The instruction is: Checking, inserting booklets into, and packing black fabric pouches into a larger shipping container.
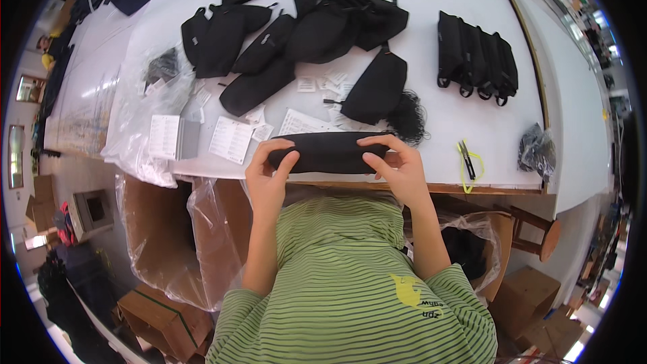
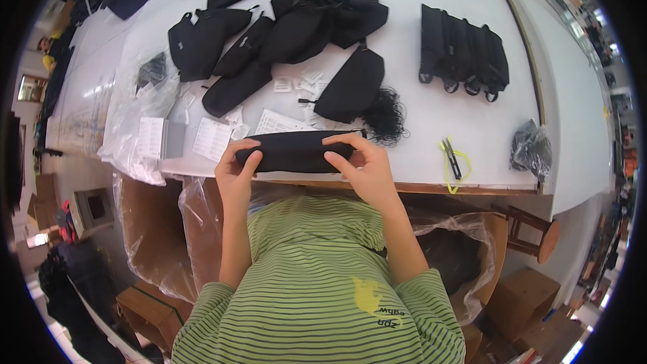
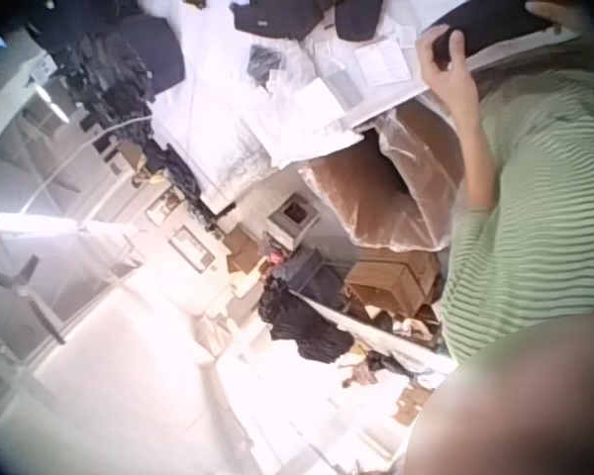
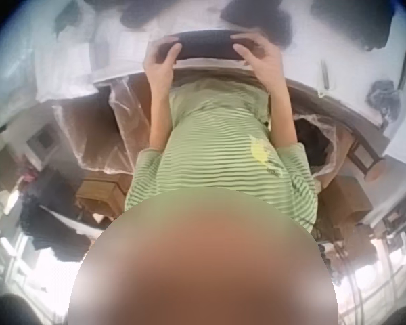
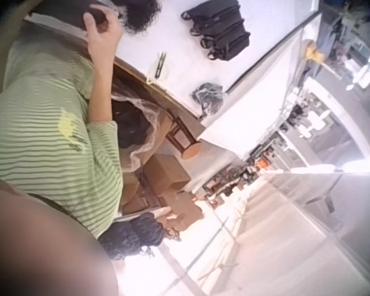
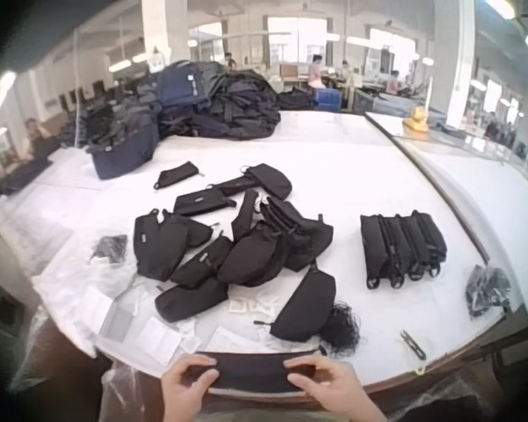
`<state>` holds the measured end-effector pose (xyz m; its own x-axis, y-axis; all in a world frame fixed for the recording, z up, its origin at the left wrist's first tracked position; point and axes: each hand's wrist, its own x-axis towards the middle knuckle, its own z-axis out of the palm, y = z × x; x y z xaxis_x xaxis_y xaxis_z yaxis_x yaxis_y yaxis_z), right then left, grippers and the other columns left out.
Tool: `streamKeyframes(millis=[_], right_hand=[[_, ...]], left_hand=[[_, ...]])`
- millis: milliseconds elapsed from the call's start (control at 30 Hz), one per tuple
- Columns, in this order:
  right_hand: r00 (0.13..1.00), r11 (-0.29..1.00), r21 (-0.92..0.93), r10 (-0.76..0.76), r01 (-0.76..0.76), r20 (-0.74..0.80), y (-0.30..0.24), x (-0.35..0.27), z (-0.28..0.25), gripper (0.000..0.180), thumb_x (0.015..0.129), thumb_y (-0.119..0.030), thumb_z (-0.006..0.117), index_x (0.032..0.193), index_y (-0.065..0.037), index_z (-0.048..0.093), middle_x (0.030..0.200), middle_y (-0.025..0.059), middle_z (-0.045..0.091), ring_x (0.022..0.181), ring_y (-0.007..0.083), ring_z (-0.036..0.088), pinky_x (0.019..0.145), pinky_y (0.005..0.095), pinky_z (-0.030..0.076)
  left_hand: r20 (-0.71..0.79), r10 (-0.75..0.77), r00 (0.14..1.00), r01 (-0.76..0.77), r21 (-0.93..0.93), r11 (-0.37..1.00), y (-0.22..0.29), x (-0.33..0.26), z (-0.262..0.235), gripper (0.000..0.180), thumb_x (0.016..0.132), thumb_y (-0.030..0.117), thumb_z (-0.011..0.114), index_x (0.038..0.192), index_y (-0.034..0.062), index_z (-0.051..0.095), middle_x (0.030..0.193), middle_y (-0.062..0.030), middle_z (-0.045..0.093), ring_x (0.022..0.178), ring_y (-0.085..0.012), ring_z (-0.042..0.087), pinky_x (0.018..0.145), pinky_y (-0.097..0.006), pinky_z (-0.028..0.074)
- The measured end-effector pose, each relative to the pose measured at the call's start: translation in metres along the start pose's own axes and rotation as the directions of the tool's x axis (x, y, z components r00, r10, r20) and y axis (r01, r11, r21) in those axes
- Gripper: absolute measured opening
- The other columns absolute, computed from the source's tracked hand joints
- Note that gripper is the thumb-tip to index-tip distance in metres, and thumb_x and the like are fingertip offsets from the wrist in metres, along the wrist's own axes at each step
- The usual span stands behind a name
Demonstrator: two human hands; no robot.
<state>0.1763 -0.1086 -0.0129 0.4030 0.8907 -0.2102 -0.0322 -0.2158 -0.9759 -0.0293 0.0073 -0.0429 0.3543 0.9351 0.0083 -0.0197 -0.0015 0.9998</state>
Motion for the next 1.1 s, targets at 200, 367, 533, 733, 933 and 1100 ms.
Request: streamKeyframes(millis=[200,367,533,733,933,1100], right_hand=[[0.999,0.999,0.028,0.022,-0.023,0.046,-0.005,-0.006,-0.021,0.020,0.083,-0.012,0.068,0.102,-0.004,0.065,0.094,0.0004,0.067,0.059,0.0021,0.054,0.053,0.0178,0.044],[1.000,0.994,0.110,0.009,-0.008,-0.003,0.001,-0.016,-0.044,0.020,0.083,-0.011,0.068,0.102,-0.003,0.065,0.083,-0.0005,0.063,0.062,0.0031,0.055,0.055,0.0179,0.045],[0.976,0.937,0.326,-0.062,0.129,-0.210,0.004,-0.014,-0.095,0.018,0.084,-0.002,0.063,0.101,0.000,0.064,0.102,0.0076,0.063,0.077,0.0084,0.058,0.057,0.0214,0.050],[0.803,0.895,0.062,-0.364,0.442,-0.473,-0.008,-0.019,-0.141,0.018,0.079,0.004,0.063,0.095,-0.002,0.063,0.113,0.0101,0.060,0.090,0.0136,0.059,0.078,0.0284,0.049],[0.742,0.637,-0.505,-0.670,0.583,0.011,-0.016,-0.029,-0.078,0.033,0.065,0.002,0.071,0.095,-0.010,0.065,0.122,0.0090,0.059,0.085,0.0272,0.062,0.088,0.0373,0.048],[0.737,0.564,-0.561,-0.663,0.606,0.129,-0.007,-0.039,-0.066,0.028,0.066,-0.006,0.073,0.092,-0.013,0.065,0.122,-0.0008,0.060,0.063,0.0219,0.054,0.064,0.0284,0.047]], left_hand=[[0.115,-0.080,0.990,0.087,-0.064,0.994,0.014,-0.002,0.009,0.013,0.087,0.009,0.062,0.099,0.0025,0.064,0.097,-0.0011,0.059,0.075,-0.0062,0.050,0.057,-0.020,0.044],[0.204,-0.058,0.977,0.054,0.029,0.998,0.022,0.000,0.026,0.018,0.087,0.009,0.060,0.104,0.0020,0.062,0.108,-0.0062,0.058,0.082,-0.0098,0.055,0.060,-0.021,0.048],[0.170,-0.024,0.985,0.042,-0.103,0.994,0.027,0.005,0.037,0.030,0.094,0.015,0.046,0.119,-0.0010,0.052,0.128,-0.0153,0.049,0.092,-0.0202,0.061,0.069,-0.028,0.054],[0.499,-0.164,0.851,0.269,-0.146,0.952,0.022,0.006,0.053,0.074,0.083,0.044,0.061,0.136,0.0026,0.031,0.131,-0.0216,0.043,0.106,-0.0333,0.057,0.088,-0.042,0.050],[0.568,-0.174,0.805,0.535,-0.566,0.628,0.009,0.002,0.098,0.070,0.085,0.045,0.061,0.138,0.0086,0.031,0.130,-0.0149,0.045,0.121,-0.0334,0.045,0.102,-0.050,0.038],[0.430,-0.388,0.816,0.578,-0.630,0.519,0.007,0.017,0.096,0.038,0.091,0.021,0.055,0.126,0.0087,0.048,0.121,-0.0045,0.057,0.115,-0.0195,0.052,0.098,-0.040,0.040]])
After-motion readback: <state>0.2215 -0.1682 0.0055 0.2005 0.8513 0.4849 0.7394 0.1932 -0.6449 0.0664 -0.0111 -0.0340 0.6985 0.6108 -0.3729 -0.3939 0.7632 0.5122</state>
